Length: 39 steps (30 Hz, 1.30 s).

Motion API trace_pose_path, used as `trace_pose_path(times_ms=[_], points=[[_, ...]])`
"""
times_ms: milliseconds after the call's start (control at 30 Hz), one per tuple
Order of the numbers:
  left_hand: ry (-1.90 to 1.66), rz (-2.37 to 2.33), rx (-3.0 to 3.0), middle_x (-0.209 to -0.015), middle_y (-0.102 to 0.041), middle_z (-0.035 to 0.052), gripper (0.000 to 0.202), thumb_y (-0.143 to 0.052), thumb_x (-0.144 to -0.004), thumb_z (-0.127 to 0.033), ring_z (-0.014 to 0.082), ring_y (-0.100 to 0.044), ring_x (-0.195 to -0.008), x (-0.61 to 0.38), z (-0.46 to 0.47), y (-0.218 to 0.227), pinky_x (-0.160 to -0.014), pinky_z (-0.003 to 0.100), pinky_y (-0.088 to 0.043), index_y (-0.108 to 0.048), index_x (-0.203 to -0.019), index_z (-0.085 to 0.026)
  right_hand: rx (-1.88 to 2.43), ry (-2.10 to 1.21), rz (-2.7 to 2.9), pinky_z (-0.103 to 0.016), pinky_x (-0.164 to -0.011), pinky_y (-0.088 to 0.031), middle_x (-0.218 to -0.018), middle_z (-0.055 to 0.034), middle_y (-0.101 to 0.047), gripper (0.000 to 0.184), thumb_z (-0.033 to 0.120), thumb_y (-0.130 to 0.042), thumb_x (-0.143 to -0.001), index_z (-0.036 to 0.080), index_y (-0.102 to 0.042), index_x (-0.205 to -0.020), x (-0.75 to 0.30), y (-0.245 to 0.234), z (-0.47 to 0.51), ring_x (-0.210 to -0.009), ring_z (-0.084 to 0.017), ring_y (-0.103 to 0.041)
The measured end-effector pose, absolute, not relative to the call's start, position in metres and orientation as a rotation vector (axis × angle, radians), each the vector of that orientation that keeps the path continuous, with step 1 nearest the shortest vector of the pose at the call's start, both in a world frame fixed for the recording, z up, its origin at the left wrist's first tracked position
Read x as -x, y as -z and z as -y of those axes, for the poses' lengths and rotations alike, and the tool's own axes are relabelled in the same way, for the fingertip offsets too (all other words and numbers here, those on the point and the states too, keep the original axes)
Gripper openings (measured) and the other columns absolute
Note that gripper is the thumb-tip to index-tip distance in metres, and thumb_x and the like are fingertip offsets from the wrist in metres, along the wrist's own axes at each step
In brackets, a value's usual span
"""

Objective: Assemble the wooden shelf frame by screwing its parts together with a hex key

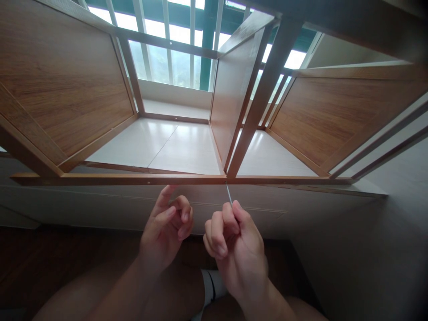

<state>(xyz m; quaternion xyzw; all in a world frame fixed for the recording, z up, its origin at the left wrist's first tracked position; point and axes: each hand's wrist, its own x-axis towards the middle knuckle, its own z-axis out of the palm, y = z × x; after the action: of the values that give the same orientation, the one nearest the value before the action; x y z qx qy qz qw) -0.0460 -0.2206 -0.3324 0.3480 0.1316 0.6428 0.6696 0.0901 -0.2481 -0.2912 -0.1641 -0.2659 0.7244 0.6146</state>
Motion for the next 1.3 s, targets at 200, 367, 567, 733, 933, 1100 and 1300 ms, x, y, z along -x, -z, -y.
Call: trace_pose_path(times_ms=[200, 367, 567, 733, 933, 1100, 1300], points=[[-1.456, -0.285, -0.78, -0.077, -0.049, 0.0002, 0.038, -0.054, -0.096, -0.025, 0.0117, -0.042, -0.058, 0.047, 0.22, 0.334, -0.05, 0.019, -0.033, -0.06, -0.131, -0.038, 0.353, -1.751, 0.614, -0.024, -0.043, -0.019, -0.046, 0.0042, -0.04, 0.046, 0.043, -0.045, -0.1, 0.022, -0.034, -0.061, -0.096, 0.288, 0.248, -0.043, -0.01, -0.024], [-1.442, -0.3, -0.8, -0.076, -0.048, -0.0002, 0.033, -0.057, -0.095, -0.027, 0.0118, -0.041, -0.057, 0.049, 0.216, 0.332, -0.05, 0.019, -0.033, -0.063, -0.126, -0.038, 0.268, -1.737, 0.567, -0.024, -0.044, -0.019, -0.046, 0.0045, -0.038, 0.047, 0.042, -0.041, -0.102, 0.021, -0.033, -0.061, -0.088, 0.289, 0.25, -0.043, -0.01, -0.023], [-1.435, -0.309, -0.842, -0.075, -0.048, -0.0002, 0.029, -0.057, -0.094, -0.028, 0.0113, -0.04, -0.056, 0.051, 0.21, 0.331, -0.049, 0.019, -0.031, -0.064, -0.121, -0.036, 0.337, -1.584, 0.641, -0.027, -0.046, -0.021, -0.044, 0.0032, -0.038, 0.047, 0.041, -0.042, -0.1, 0.021, -0.034, -0.058, -0.085, 0.298, 0.242, -0.043, -0.011, -0.027], [-1.439, -0.313, -0.857, -0.075, -0.048, -0.0001, 0.028, -0.057, -0.095, -0.029, 0.012, -0.038, -0.056, 0.051, 0.209, 0.331, -0.049, 0.02, -0.029, -0.063, -0.122, -0.035, 0.325, -1.675, 0.632, -0.027, -0.045, -0.02, -0.039, 0.0039, -0.031, 0.047, 0.039, -0.04, -0.098, 0.022, -0.03, -0.056, -0.088, 0.293, 0.245, -0.042, -0.011, -0.022], [-1.428, -0.302, -0.867, -0.076, -0.049, 0.0002, 0.029, -0.057, -0.095, -0.029, 0.0118, -0.039, -0.056, 0.053, 0.209, 0.333, -0.049, 0.02, -0.028, -0.062, -0.123, -0.035, 0.499, -1.545, 0.765, -0.028, -0.044, -0.017, -0.037, 0.0042, -0.033, 0.047, 0.041, -0.044, -0.096, 0.023, -0.033, -0.054, -0.084, 0.294, 0.253, -0.039, -0.01, -0.025], [-1.432, -0.303, -0.858, -0.076, -0.048, -0.0001, 0.031, -0.057, -0.095, -0.029, 0.0116, -0.039, -0.055, 0.052, 0.21, 0.333, -0.049, 0.02, -0.027, -0.061, -0.124, -0.035, 0.912, -1.237, 1.121, -0.028, -0.044, -0.02, -0.038, 0.0034, -0.037, 0.054, 0.04, -0.051, -0.096, 0.021, -0.04, -0.046, -0.101, 0.295, 0.244, -0.039, -0.008, -0.027], [-1.425, -0.283, -0.879, -0.077, -0.048, 0.0, 0.031, -0.053, -0.097, -0.028, 0.0116, -0.04, -0.056, 0.052, 0.209, 0.335, -0.049, 0.021, -0.025, -0.059, -0.126, -0.034, 1.18, -1.048, 1.348, -0.028, -0.046, -0.026, -0.039, 0.0024, -0.037, 0.057, 0.043, -0.046, -0.097, 0.021, -0.04, -0.044, -0.12, 0.284, 0.238, -0.041, -0.009, -0.032]])
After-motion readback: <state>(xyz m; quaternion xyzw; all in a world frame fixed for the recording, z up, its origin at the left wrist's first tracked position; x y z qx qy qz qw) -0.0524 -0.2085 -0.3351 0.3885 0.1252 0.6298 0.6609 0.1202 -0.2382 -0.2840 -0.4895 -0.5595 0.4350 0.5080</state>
